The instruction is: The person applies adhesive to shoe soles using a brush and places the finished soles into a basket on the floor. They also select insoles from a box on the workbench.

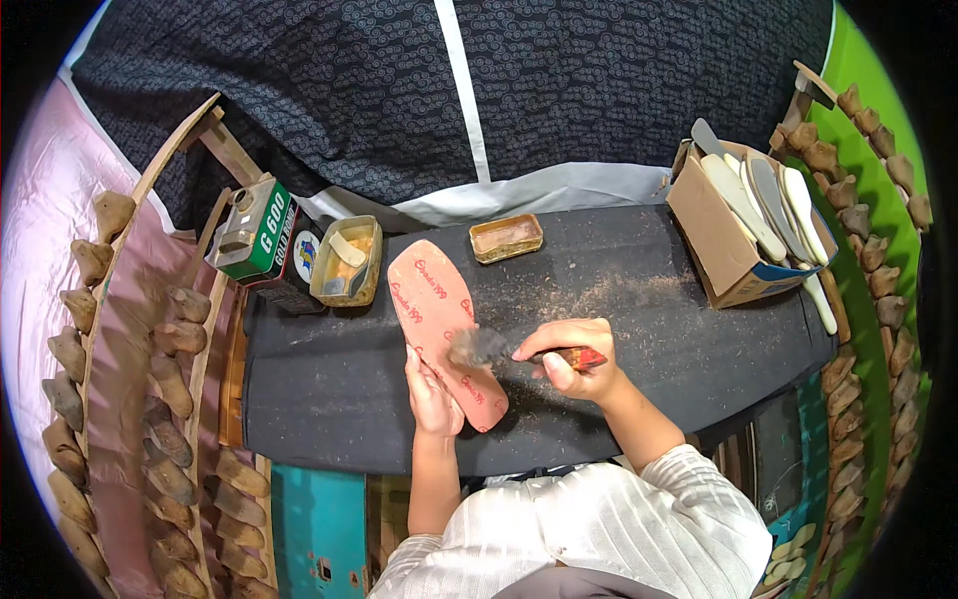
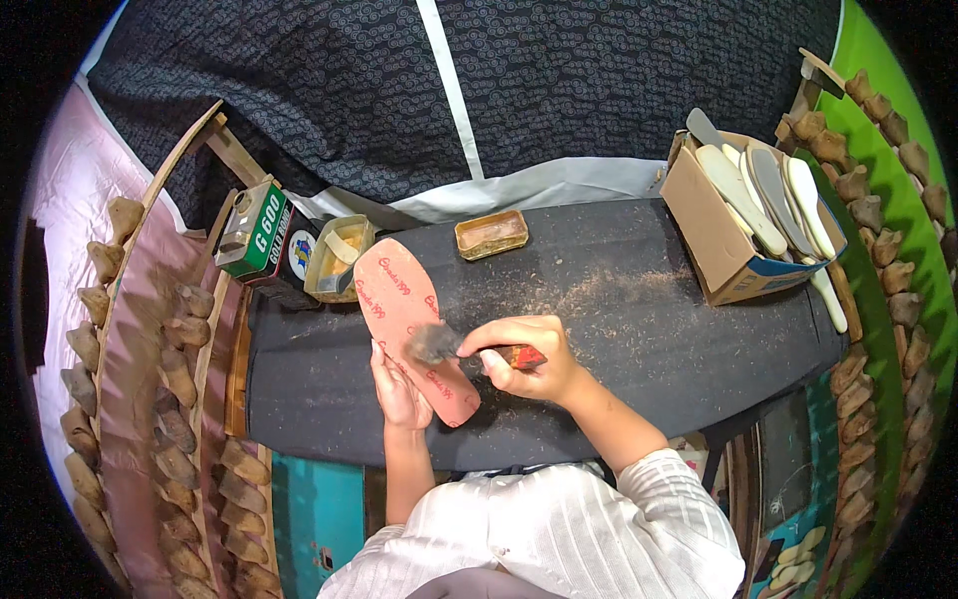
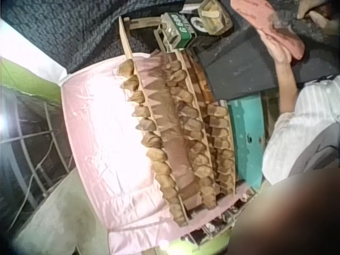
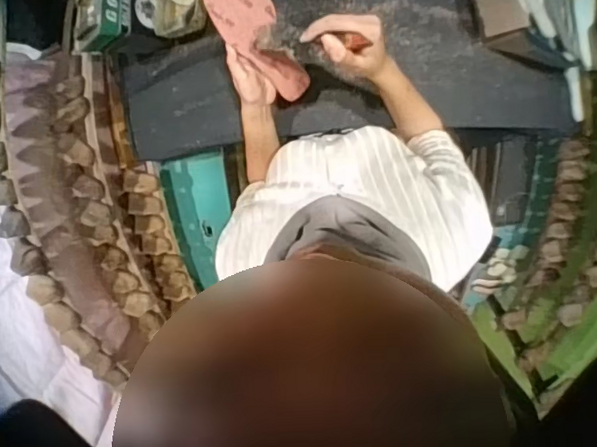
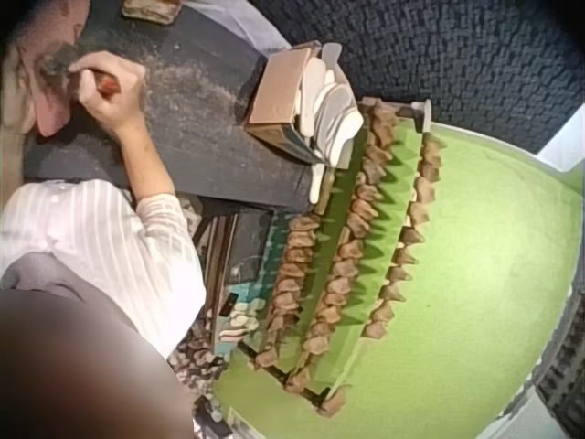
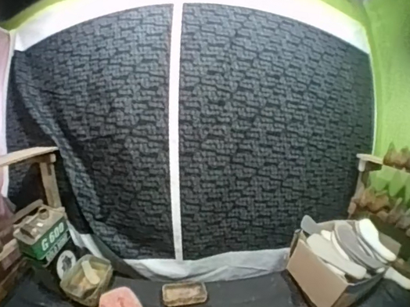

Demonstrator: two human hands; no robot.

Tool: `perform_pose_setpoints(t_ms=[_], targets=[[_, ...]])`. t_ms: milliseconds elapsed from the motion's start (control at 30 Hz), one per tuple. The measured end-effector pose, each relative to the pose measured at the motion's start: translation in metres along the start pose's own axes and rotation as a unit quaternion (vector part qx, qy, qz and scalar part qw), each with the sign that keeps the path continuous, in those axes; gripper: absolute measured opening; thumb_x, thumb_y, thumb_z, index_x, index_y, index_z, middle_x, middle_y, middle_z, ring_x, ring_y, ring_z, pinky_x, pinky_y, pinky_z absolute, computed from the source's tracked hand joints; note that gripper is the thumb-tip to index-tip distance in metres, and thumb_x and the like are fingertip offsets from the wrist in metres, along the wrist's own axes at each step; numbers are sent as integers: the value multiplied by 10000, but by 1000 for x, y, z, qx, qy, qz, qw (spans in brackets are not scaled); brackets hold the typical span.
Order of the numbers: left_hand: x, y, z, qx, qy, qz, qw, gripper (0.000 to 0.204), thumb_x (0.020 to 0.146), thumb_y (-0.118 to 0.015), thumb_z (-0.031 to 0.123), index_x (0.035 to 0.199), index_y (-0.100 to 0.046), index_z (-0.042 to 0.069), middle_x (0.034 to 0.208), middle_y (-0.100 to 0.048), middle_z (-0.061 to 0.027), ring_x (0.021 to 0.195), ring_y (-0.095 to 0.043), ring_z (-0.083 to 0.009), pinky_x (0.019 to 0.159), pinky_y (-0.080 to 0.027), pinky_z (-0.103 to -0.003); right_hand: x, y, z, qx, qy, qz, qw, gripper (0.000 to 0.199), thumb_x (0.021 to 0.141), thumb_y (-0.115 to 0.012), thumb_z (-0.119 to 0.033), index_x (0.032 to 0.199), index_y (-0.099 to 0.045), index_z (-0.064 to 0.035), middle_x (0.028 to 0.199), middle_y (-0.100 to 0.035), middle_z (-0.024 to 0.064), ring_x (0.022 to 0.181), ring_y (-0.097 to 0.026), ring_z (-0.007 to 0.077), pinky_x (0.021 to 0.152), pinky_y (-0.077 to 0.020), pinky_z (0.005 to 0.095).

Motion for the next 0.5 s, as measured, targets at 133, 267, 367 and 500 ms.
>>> perform_pose_setpoints(t_ms=[133,267,367,500], targets=[[-1,-8,1,-2,-13,-92,996,528,943,-213,449,1253,-401,65,1146,-536,-157,934,-579,-272,819,-493,-400,-1,-17,4,30,-29,16,999,220,738,-559,-56,937,-638,-4,822,-658,115,710,-645,197,662,-514,294],[2,-3,2,-12,20,-39,999,577,933,-200,473,1245,-396,29,1077,-573,-155,890,-591,-253,775,-504,-380,-5,-24,-3,48,26,-64,997,126,714,-579,-36,819,-641,-5,752,-652,114,659,-640,222,626,-508,292],[2,-2,12,7,-13,-38,999,593,930,-196,485,1250,-392,26,1103,-564,-144,899,-594,-247,765,-508,-377,0,-24,-6,29,5,-106,994,163,664,-539,-71,761,-642,10,713,-656,117,549,-604,223,546,-498,301],[-3,3,8,-62,-3,68,996,555,940,-199,457,1261,-388,47,1149,-540,-161,894,-594,-260,773,-504,-385,8,-26,-16,8,35,-19,999,194,670,-560,-36,837,-634,30,689,-626,113,545,-582,228,525,-485,305]])
Point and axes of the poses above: each hand's wrist, its own x-axis towards the middle knuckle, its own y-axis out of the back of the hand, z = x × y, the point moved 7 cm from there along x, towards the middle knuckle
